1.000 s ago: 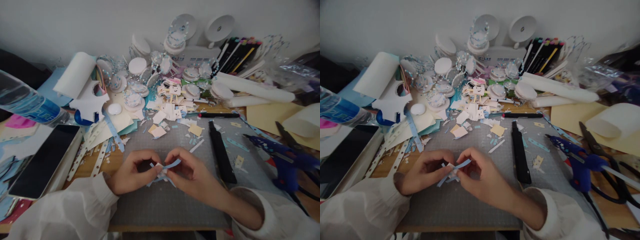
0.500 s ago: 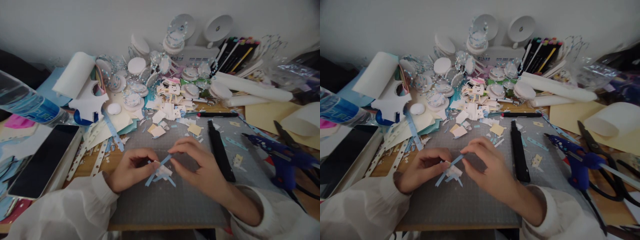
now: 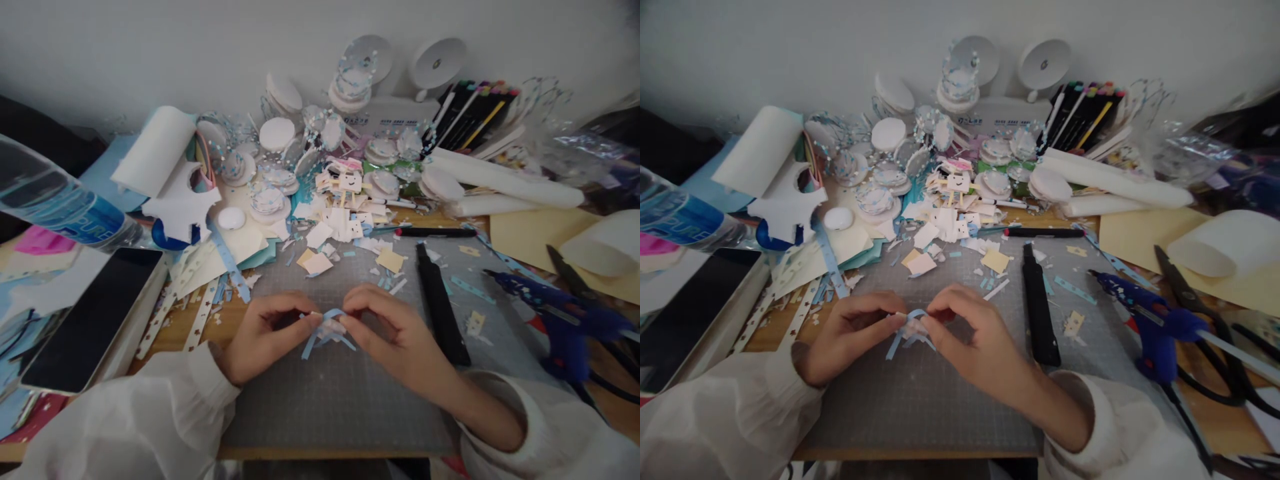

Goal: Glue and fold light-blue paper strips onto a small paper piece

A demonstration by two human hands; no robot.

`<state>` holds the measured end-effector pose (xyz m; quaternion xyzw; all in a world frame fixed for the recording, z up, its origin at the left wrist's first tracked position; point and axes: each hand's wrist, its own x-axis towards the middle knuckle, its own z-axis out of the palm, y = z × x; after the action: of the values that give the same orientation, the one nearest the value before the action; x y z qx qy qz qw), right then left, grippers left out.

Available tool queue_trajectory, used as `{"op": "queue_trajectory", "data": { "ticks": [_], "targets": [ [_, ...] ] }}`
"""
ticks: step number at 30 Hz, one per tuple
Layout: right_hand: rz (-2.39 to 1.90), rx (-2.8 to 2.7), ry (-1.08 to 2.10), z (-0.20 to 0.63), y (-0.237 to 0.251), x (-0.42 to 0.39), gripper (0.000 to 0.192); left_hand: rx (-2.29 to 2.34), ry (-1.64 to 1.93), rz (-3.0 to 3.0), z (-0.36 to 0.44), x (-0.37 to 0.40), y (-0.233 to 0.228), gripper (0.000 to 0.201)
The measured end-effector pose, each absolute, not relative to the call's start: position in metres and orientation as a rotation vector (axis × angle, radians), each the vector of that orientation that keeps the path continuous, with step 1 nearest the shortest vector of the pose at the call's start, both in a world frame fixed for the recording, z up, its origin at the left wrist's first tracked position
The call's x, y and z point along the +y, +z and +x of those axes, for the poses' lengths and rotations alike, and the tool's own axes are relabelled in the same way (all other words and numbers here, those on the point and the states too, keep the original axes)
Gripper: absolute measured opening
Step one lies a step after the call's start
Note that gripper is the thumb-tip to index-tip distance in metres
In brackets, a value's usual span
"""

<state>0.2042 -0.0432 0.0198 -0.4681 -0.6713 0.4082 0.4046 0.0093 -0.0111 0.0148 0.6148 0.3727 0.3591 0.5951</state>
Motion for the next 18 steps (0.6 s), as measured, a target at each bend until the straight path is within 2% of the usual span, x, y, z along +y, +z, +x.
{"op": "queue_trajectory", "data": {
  "ticks": [1, 4, 10, 14, 18],
  "targets": [
    [-1.187, -1.683, 1.04, 0.2038, 0.0196, -0.0436, 0.001, 0.878, 0.853, 1.422, 0.0098, -0.0112, 0.0148, 0.008],
    [-1.185, -1.639, 1.163, 0.2019, 0.0182, -0.0443, 0.009, 0.913, 0.889, 1.381, 0.0108, -0.0118, 0.0136, 0.005],
    [-1.187, -1.525, 1.362, 0.2002, 0.0159, -0.0446, 0.003, 0.88, 0.917, 1.367, 0.0101, -0.0124, 0.0109, 0.011],
    [-1.226, -1.627, 1.304, 0.2009, 0.0164, -0.0464, 0.002, 0.862, 1.054, 1.565, 0.0071, -0.0118, 0.0092, 0.022],
    [-1.25, -1.769, 1.163, 0.1996, 0.017, -0.0464, 0.004, 0.839, 1.056, 1.776, 0.0048, -0.0124, 0.0078, 0.021]
  ]
}}
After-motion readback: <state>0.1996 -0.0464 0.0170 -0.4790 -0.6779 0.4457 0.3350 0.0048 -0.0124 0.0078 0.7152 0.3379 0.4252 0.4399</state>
